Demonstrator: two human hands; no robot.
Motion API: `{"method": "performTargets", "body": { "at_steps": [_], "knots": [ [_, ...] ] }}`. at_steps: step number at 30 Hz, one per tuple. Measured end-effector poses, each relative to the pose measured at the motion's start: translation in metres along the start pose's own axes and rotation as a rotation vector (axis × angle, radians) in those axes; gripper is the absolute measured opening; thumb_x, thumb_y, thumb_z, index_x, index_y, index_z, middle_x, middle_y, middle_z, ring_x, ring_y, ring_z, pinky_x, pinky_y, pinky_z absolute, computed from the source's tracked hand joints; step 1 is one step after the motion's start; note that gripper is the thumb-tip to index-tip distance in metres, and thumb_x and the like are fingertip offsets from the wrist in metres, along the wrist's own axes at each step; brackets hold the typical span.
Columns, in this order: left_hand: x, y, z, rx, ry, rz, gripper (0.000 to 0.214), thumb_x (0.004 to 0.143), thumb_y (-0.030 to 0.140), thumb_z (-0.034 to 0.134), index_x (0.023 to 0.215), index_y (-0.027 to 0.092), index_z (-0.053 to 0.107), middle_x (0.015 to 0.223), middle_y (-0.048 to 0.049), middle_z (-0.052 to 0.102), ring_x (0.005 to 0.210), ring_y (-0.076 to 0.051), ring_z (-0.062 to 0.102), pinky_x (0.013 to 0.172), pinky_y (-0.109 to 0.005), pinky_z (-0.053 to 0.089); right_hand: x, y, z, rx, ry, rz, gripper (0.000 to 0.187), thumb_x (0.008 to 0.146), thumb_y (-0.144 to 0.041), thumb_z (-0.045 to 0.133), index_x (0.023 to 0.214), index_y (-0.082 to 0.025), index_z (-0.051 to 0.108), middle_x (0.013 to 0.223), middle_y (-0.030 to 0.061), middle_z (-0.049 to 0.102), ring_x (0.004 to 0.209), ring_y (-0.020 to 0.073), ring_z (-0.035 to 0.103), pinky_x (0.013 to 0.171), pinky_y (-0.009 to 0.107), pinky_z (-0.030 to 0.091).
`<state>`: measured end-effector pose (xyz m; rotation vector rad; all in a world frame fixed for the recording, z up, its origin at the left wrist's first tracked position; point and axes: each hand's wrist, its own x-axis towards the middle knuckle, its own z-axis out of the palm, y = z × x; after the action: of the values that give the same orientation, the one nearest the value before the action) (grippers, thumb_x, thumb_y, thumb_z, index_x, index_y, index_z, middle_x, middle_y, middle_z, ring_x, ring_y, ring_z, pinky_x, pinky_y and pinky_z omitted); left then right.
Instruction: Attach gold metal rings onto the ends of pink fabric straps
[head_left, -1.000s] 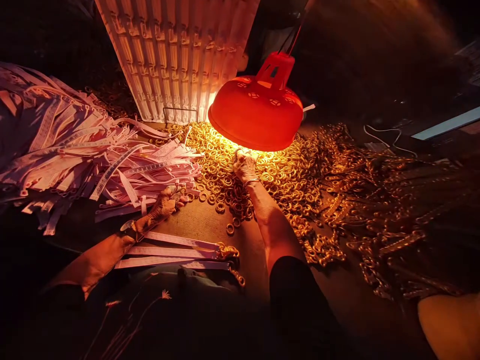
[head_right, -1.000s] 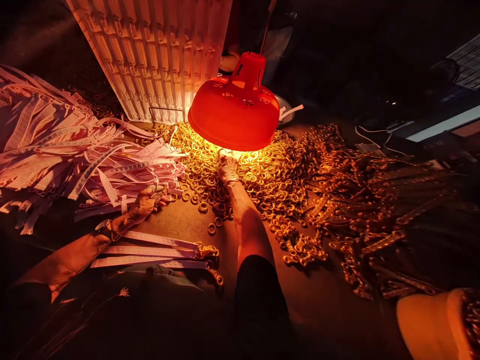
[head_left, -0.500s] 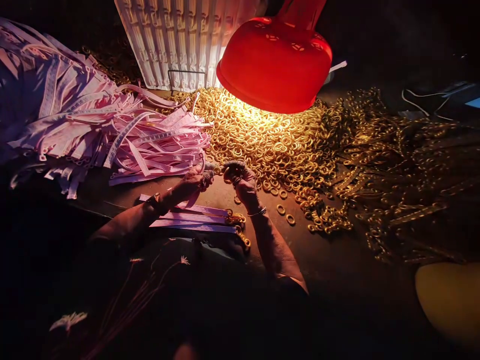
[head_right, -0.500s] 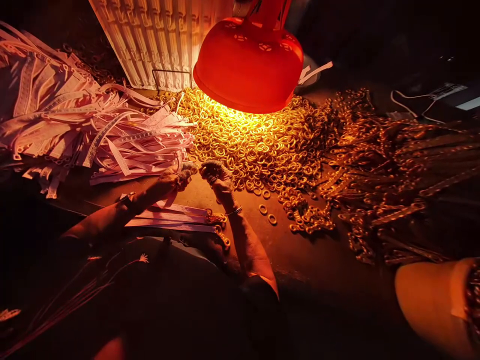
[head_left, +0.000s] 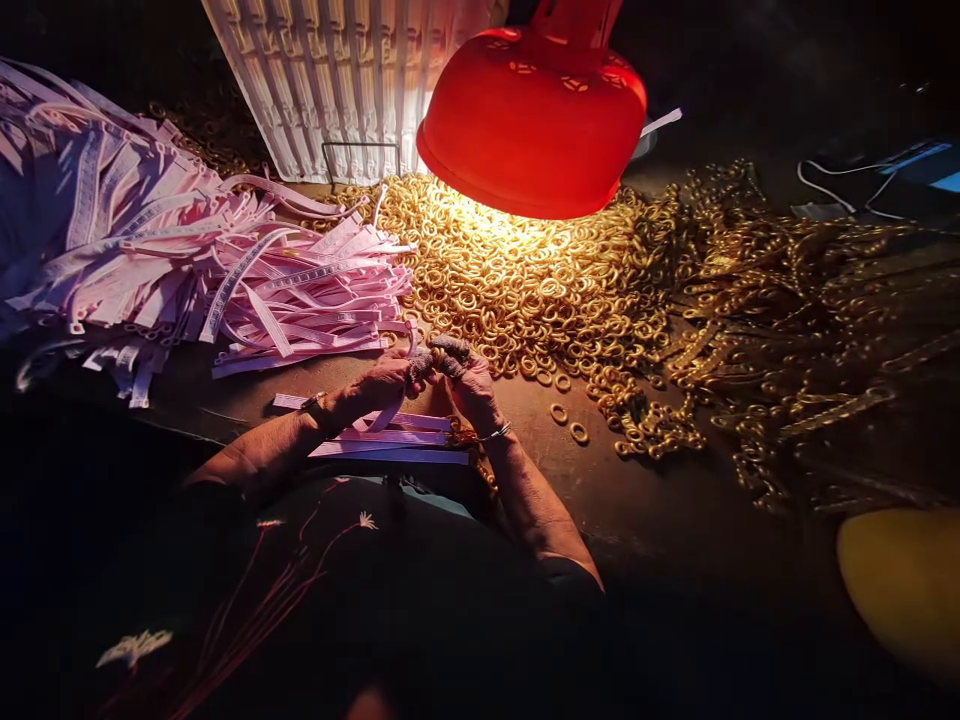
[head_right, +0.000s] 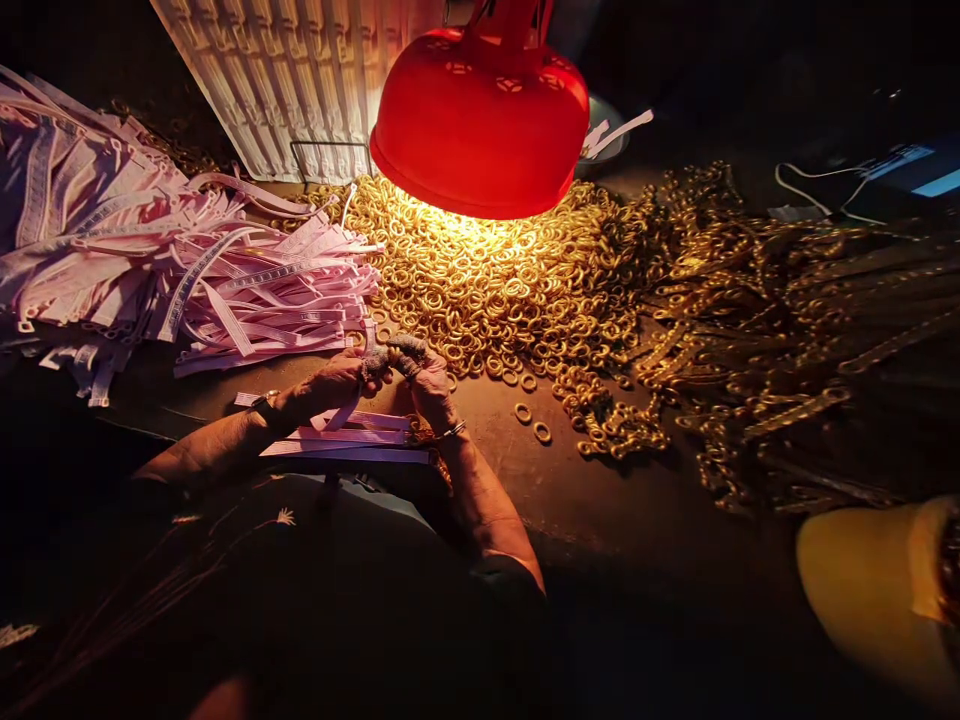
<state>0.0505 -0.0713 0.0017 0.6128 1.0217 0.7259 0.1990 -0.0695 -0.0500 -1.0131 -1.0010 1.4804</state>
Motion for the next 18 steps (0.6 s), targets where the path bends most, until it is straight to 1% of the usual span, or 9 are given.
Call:
{"method": "performTargets", "body": {
  "at_steps": [3,5,8,10,12,14,15,17,18],
  "knots": [
    [0.008,-0.007,-0.003,-0.003,0.049,0.051,0.011,0.065,0.016,0.072,0.069,0.011,0.063,0.053,-0.0003,0.059,0.038,-0.004,0.039,0.040,-0.019,0.021,0.003,0.007,-0.002,-0.005,0.020,0.038,0.047,0.067,-0.057,0.082,0.095,-0.021,0.071,0.094,0.0060,0.074,0.080,0.0175,0.067,0.069,0.030,0.056],
    [0.014,-0.011,-0.006,0.010,0.088,0.098,0.014,0.066,0.019,0.073,0.068,0.012,0.061,0.052,0.0008,0.057,0.037,-0.004,0.037,0.040,-0.019,0.020,0.005,0.012,-0.005,-0.052,0.057,0.073,0.049,0.071,-0.060,0.077,0.099,-0.020,0.070,0.093,0.0056,0.073,0.077,0.0165,0.067,0.062,0.026,0.055],
    [0.020,-0.014,-0.008,0.061,0.144,0.152,0.013,0.067,0.019,0.070,0.068,0.014,0.058,0.052,0.0005,0.057,0.039,-0.005,0.039,0.041,-0.020,0.022,0.002,0.016,-0.007,-0.086,0.139,0.144,0.051,0.075,-0.063,0.071,0.102,-0.020,0.065,0.086,0.0045,0.070,0.069,0.0159,0.066,0.054,0.025,0.054],
    [0.019,-0.013,-0.008,0.148,0.154,0.195,0.009,0.068,0.015,0.067,0.069,0.014,0.058,0.053,0.0007,0.057,0.042,-0.006,0.040,0.042,-0.020,0.024,-0.002,0.014,-0.007,-0.130,0.170,0.172,0.051,0.076,-0.066,0.069,0.097,-0.020,0.062,0.077,0.0035,0.068,0.060,0.0149,0.063,0.048,0.025,0.051],
    [0.014,-0.011,-0.008,0.302,0.149,0.265,0.008,0.070,0.010,0.063,0.068,0.015,0.058,0.053,0.0017,0.054,0.045,-0.006,0.040,0.045,-0.020,0.026,-0.008,0.009,-0.005,-0.206,0.157,0.140,0.051,0.077,-0.069,0.067,0.091,-0.020,0.060,0.069,0.0022,0.065,0.051,0.0131,0.057,0.043,0.024,0.047],
    [0.008,-0.010,-0.007,0.473,0.160,0.337,0.014,0.072,0.006,0.061,0.063,0.015,0.055,0.053,0.0023,0.050,0.048,-0.007,0.039,0.047,-0.021,0.028,-0.013,0.001,-0.002,-0.296,0.129,0.060,0.048,0.081,-0.067,0.065,0.087,-0.020,0.059,0.068,0.0017,0.063,0.049,0.0109,0.053,0.042,0.023,0.045],
    [0.005,-0.011,-0.007,0.523,0.168,0.360,0.018,0.073,0.005,0.061,0.060,0.016,0.054,0.054,0.0024,0.048,0.050,-0.007,0.038,0.049,-0.022,0.028,-0.016,-0.002,-0.001,-0.332,0.121,0.017,0.046,0.082,-0.066,0.065,0.084,-0.020,0.059,0.069,0.0017,0.063,0.049,0.0100,0.052,0.043,0.022,0.044],
    [0.001,-0.012,-0.007,0.544,0.165,0.383,0.022,0.072,0.004,0.062,0.058,0.016,0.051,0.055,0.0026,0.047,0.053,-0.008,0.037,0.051,-0.022,0.029,-0.020,-0.008,0.002,-0.367,0.108,-0.036,0.044,0.084,-0.063,0.065,0.079,-0.020,0.058,0.068,0.0012,0.062,0.051,0.0093,0.051,0.046,0.022,0.044],
    [0.001,-0.013,-0.007,0.533,0.148,0.384,0.023,0.070,0.002,0.063,0.057,0.016,0.050,0.056,0.0028,0.046,0.054,-0.008,0.036,0.052,-0.022,0.029,-0.021,-0.010,0.004,-0.366,0.097,-0.041,0.043,0.084,-0.062,0.065,0.077,-0.020,0.057,0.066,0.0004,0.060,0.051,0.0093,0.050,0.046,0.022,0.043]
  ]
}}
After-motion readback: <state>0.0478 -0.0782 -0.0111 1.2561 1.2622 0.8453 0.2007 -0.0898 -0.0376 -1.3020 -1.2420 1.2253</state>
